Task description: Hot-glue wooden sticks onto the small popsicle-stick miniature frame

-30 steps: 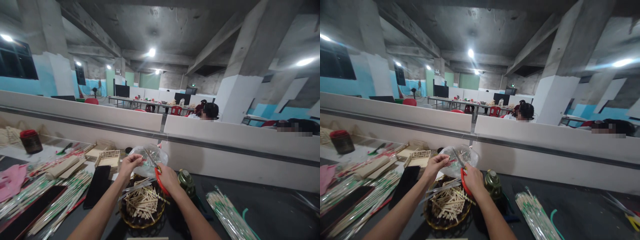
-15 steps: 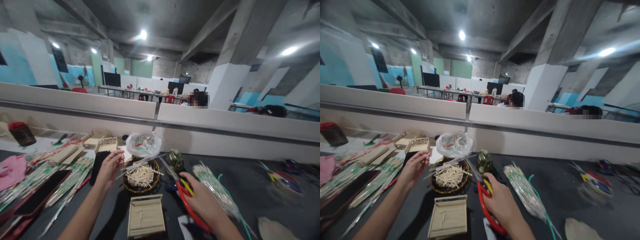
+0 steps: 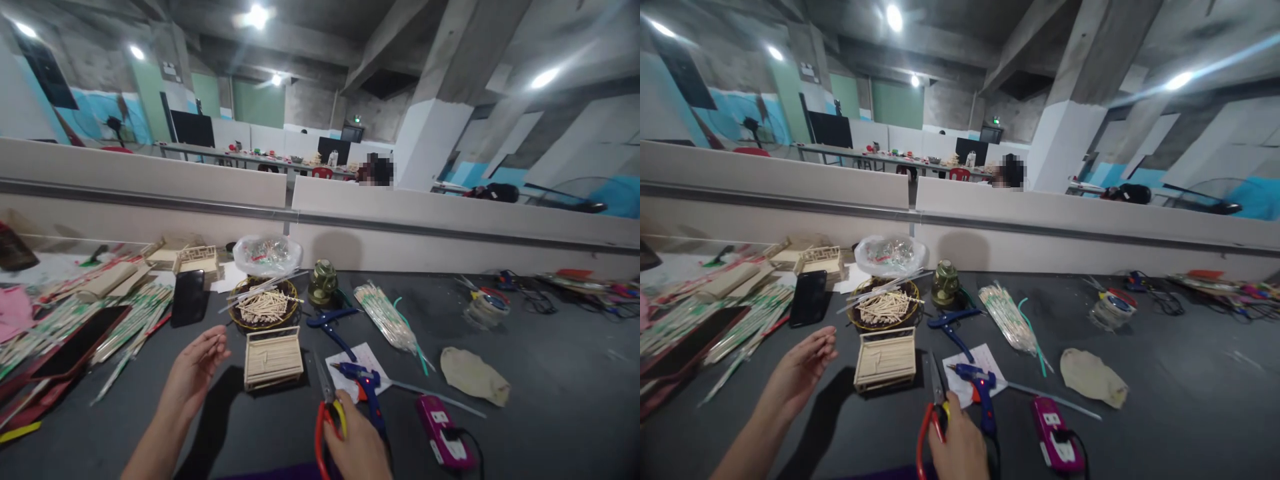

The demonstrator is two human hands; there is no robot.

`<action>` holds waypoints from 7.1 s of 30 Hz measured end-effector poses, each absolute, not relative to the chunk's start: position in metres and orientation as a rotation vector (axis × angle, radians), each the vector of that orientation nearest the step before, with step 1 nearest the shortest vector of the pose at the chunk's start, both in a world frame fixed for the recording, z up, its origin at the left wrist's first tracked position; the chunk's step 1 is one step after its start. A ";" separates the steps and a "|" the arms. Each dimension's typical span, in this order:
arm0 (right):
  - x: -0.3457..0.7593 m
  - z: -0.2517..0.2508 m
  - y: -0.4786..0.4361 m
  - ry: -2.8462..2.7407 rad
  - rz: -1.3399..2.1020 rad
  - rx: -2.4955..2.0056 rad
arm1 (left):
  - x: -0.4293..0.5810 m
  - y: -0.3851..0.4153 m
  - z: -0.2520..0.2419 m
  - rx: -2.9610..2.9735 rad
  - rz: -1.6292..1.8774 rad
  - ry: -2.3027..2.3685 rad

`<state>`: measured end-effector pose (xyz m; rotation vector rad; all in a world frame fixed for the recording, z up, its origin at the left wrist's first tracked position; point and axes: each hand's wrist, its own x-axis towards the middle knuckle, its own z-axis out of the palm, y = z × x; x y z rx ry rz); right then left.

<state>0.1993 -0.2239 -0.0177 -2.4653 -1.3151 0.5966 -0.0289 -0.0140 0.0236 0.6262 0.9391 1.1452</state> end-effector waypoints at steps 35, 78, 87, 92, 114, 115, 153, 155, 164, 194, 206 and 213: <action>0.289 -0.081 -0.248 -0.726 0.563 -2.180 | -0.030 -0.064 -0.031 0.469 1.272 0.946; 0.264 -0.054 -0.261 -0.347 0.905 -1.428 | 0.127 -0.164 -0.032 2.678 0.168 0.574; 0.276 -0.046 -0.263 -0.624 0.642 -1.634 | 0.129 -0.169 -0.031 2.691 0.299 0.472; 0.275 -0.045 -0.263 -0.669 0.632 -1.622 | 0.139 -0.175 -0.030 2.694 0.336 0.362; 0.286 -0.039 -0.274 -0.896 0.308 -1.816 | 0.124 -0.143 -0.022 2.760 0.269 0.545; 0.286 -0.039 -0.274 -0.870 0.342 -1.790 | 0.119 -0.142 -0.021 2.692 0.367 0.554; 0.163 -0.020 -0.137 -1.036 0.729 -1.501 | -0.017 -0.033 -0.022 0.430 1.212 0.706; 0.164 -0.022 -0.138 -1.031 0.715 -1.552 | -0.016 -0.035 -0.022 0.426 1.196 0.697; 0.159 -0.016 -0.141 -1.097 0.678 -1.605 | -0.012 -0.038 -0.020 0.421 1.124 0.711; 0.154 -0.036 -0.146 -1.207 0.588 -1.634 | -0.007 -0.042 -0.026 0.411 1.005 0.612; 0.154 -0.032 -0.147 -1.209 0.551 -1.614 | -0.006 -0.044 -0.020 0.408 1.012 0.618; 0.155 -0.038 -0.145 -1.231 0.475 -1.609 | -0.006 -0.044 -0.023 0.419 0.998 0.599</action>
